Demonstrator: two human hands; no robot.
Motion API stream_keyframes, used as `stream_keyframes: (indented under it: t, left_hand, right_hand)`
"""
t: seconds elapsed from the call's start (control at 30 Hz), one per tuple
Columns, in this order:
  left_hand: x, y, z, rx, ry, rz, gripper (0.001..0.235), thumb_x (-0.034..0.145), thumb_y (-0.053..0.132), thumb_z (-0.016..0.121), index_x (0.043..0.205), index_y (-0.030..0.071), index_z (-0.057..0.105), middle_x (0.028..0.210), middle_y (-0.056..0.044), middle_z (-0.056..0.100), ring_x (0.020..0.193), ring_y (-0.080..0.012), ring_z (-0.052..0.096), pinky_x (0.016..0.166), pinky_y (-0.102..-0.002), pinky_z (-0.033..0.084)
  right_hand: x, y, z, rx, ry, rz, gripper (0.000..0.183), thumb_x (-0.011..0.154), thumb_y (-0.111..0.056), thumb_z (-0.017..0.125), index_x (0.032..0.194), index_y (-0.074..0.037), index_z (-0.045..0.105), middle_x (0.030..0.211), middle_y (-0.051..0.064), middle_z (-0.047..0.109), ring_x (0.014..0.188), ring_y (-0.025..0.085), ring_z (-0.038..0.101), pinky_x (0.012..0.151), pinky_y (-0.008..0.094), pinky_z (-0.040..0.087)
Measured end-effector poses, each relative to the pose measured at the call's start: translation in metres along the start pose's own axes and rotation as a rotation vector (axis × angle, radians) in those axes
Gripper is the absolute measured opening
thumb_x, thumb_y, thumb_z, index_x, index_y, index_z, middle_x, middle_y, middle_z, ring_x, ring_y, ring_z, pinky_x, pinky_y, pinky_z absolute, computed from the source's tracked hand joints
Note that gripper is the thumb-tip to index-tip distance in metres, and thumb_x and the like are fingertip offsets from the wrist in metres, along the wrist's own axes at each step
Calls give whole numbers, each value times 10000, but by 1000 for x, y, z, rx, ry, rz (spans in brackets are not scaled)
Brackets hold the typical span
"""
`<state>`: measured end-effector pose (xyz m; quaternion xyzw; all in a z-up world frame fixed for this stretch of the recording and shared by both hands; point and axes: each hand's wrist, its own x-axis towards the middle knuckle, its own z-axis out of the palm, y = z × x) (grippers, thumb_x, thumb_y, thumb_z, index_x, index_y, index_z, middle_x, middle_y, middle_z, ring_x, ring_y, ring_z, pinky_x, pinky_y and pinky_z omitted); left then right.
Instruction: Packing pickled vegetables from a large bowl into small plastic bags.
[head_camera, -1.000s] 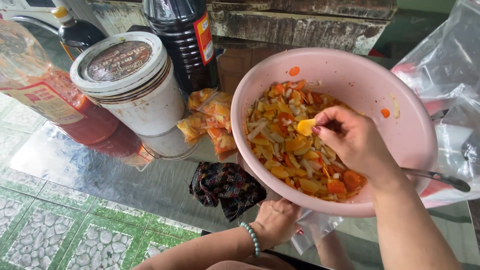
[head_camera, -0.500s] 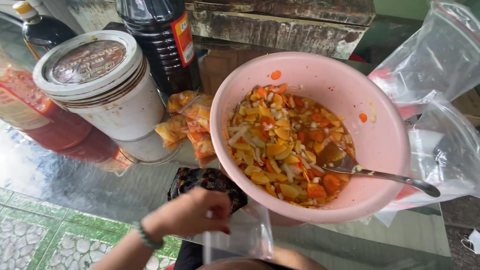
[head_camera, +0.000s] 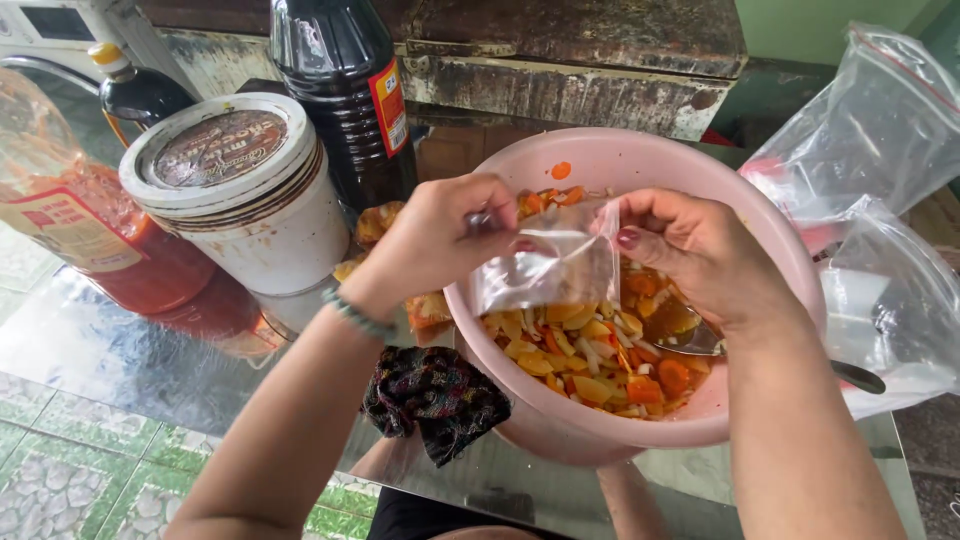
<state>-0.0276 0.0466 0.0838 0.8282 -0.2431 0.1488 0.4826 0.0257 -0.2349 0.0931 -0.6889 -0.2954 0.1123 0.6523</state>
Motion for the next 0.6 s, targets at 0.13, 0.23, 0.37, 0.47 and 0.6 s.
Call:
stream_keyframes:
  t: [0.13,0.23,0.37,0.47,0.6]
  left_hand:
    - [39,-40,30,-136,67,-49,222,833,-23,787,986,16,631,921,-13,710,810,-88,674,674,-235,581]
    - [59,-73,52,-432,180,-219,305,812,-42,763,1062,36,607,990,-17,731,838,-110,719,711,-247,632]
    - [74,-120,85,-715,266,-455,206,838,-60,745,1028,-21,675,965,-94,748,803,-173,761,693,-299,666]
    - [79,-108,92,-594,318,-499,133,854,-37,750,986,-45,738,915,-122,765,747,-181,736,647,-303,643]
    - [78,-119,117,-477,315,-511,99,883,4,763,965,-50,777,882,-150,781,683,-195,684,585,-310,577]
  right_hand:
    - [20,52,-27,-4,66,39,148,889,22,743,1032,-6,720,957,10,733,874,94,684,819,249,561]
    - [30,85,-48,-129,239,-32,152,915,27,735,1059,-22,750,942,12,745,854,78,655,801,235,537]
    - [34,123,-76,-188,438,108,135,916,27,725,1040,-27,734,918,39,742,801,107,659,702,281,534]
    - [30,117,-62,-567,611,-130,262,828,5,783,1078,1,705,994,109,714,842,144,669,752,291,566]
    - [37,109,-28,-526,512,-25,188,927,-73,745,1107,-47,700,991,92,755,876,138,709,794,269,606]
